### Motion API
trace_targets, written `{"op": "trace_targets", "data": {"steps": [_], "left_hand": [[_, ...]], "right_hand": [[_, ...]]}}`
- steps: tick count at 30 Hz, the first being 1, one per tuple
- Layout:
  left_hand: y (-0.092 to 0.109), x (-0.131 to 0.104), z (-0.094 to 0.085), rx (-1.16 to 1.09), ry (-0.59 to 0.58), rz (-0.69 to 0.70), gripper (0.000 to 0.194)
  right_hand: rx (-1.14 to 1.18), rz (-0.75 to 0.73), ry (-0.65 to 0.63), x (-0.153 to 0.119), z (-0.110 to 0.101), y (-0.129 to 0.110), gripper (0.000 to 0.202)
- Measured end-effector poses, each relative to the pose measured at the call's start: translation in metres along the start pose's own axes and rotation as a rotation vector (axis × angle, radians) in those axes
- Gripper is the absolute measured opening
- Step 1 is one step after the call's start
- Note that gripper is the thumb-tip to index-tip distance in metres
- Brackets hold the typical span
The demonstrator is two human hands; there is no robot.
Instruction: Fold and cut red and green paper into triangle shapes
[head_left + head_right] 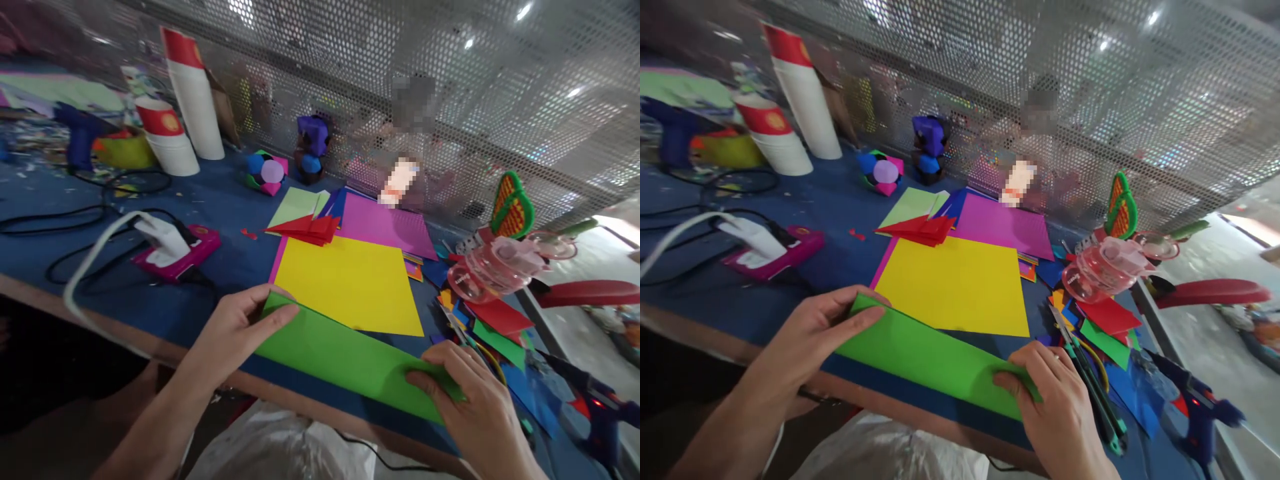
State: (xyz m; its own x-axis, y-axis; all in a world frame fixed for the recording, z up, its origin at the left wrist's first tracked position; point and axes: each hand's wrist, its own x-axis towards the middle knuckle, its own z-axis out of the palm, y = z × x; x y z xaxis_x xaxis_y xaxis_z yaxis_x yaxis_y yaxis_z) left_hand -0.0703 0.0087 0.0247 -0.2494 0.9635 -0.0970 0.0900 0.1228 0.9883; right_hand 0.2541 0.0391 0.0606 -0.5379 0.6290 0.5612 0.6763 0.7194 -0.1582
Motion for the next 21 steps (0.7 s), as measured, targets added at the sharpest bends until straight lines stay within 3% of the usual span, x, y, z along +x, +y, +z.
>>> {"op": "trace_targets", "data": {"steps": [2,14,18,21], "left_hand": [[-0.002,0.000,0.000,-0.059,-0.046,-0.002,0.050],[-0.001,-0.003,0.001,-0.019,-0.015,-0.006,0.045],[0.005,-0.003,0.003,-0.002,0.019,0.041,0.040],[-0.008,-0.005,-0.001,0.044,0.094,0.047,0.037]], "right_hand": [[0.005,-0.001,0.008,-0.002,0.002,0.002,0.038],[0.029,0.114,-0.063,-0.020,0.015,0.020,0.037],[0.054,0.135,-0.046,-0.015,0.013,0.016,0.033],[0.057,0.182,-0.067,-0.011,0.006,0.014,0.028]]}}
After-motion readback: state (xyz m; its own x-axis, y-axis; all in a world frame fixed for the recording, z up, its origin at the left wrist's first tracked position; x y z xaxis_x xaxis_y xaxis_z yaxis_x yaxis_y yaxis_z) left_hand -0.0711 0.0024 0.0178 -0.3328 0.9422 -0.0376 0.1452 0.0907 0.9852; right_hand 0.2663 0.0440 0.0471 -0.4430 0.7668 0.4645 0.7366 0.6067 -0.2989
